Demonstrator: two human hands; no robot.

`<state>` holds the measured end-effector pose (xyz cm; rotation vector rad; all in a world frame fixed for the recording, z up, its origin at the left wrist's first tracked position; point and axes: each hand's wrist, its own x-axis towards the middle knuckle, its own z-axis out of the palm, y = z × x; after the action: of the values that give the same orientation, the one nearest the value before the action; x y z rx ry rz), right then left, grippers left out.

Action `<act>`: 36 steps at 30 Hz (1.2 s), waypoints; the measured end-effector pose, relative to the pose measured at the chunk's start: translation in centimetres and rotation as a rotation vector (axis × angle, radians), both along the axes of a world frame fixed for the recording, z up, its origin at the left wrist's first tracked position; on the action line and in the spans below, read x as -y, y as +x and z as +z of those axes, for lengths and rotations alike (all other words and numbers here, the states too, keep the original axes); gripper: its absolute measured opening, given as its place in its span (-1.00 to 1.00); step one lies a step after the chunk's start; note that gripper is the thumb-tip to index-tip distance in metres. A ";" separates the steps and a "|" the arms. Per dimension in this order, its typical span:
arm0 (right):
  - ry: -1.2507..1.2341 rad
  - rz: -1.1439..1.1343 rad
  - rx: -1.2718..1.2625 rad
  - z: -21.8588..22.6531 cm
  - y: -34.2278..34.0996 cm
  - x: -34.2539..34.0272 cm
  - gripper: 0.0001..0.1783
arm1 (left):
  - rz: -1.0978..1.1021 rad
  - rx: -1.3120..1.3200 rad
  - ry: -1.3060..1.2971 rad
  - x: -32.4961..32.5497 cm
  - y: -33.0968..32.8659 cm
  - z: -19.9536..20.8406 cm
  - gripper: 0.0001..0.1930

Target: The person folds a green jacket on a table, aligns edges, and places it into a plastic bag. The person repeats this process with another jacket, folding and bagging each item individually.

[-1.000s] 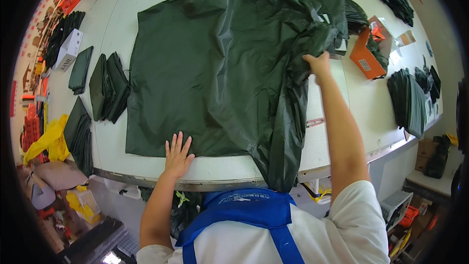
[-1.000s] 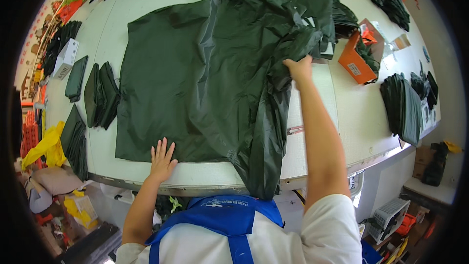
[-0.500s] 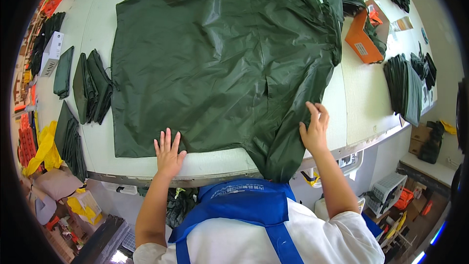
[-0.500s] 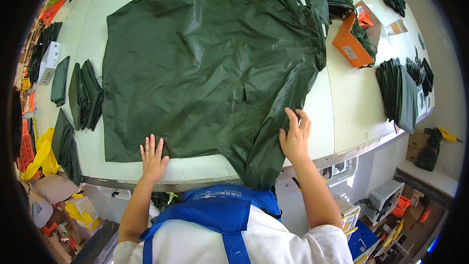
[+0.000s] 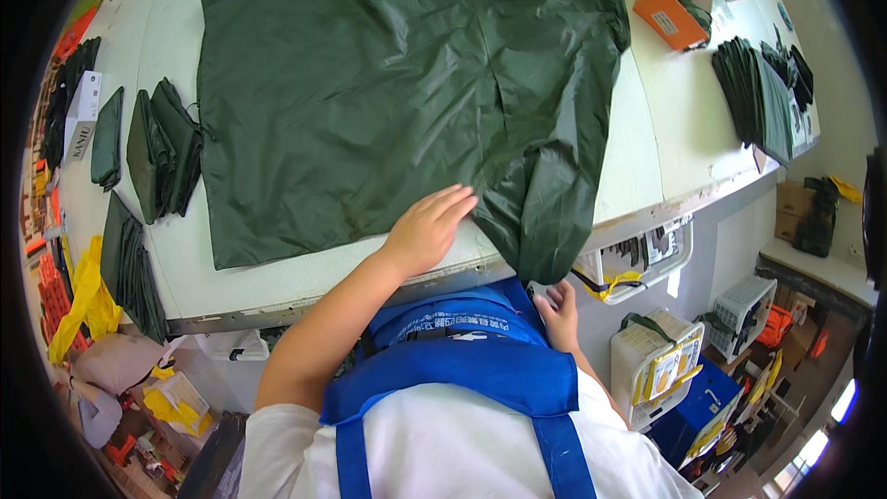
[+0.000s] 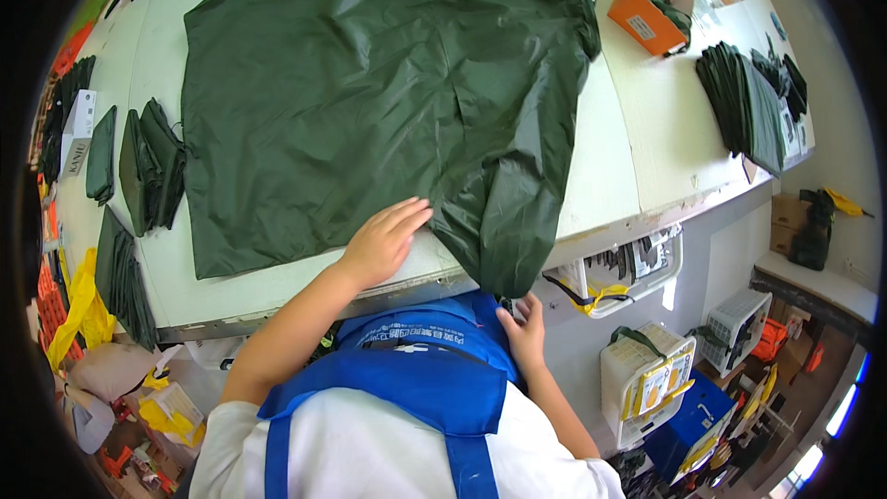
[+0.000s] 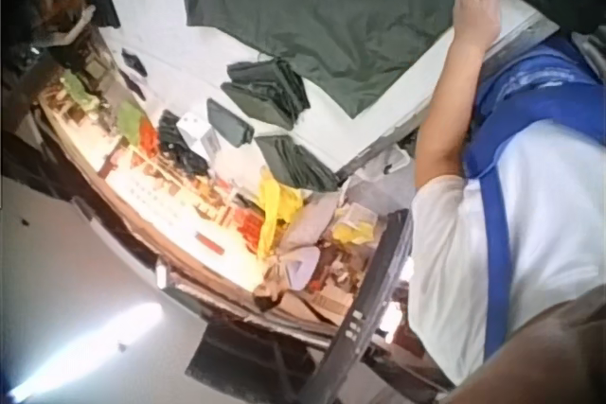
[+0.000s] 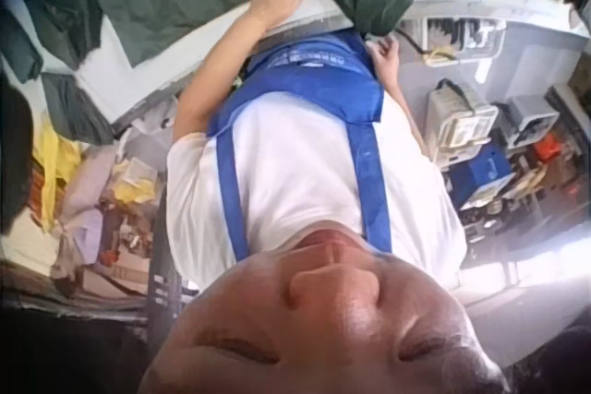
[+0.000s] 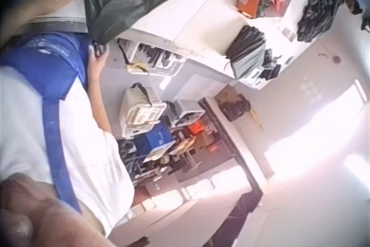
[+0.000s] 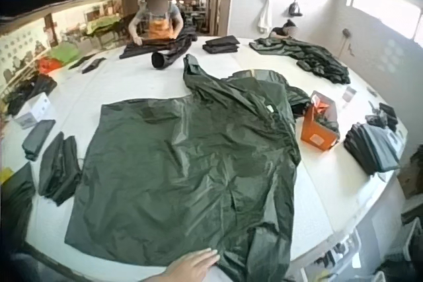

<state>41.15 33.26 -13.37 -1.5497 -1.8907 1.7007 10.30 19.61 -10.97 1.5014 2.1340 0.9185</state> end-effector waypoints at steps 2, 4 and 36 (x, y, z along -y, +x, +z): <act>0.103 0.086 0.032 -1.7 -1.2 -0.8 -0.60 | -0.110 -0.087 -0.018 -1.8 0.4 -1.3 -0.45; -0.021 0.111 0.056 -3.5 -0.3 -1.9 -0.72 | -0.126 -0.133 -0.071 -2.3 0.5 -1.4 -0.42; 0.544 1.025 -0.385 14.8 -32.2 -9.3 -0.37 | 0.717 1.145 0.291 -0.7 4.4 -2.0 -0.47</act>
<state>8.94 42.51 1.40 0.0109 -2.7521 1.3405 14.67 20.33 -12.97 0.0342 1.5902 1.7911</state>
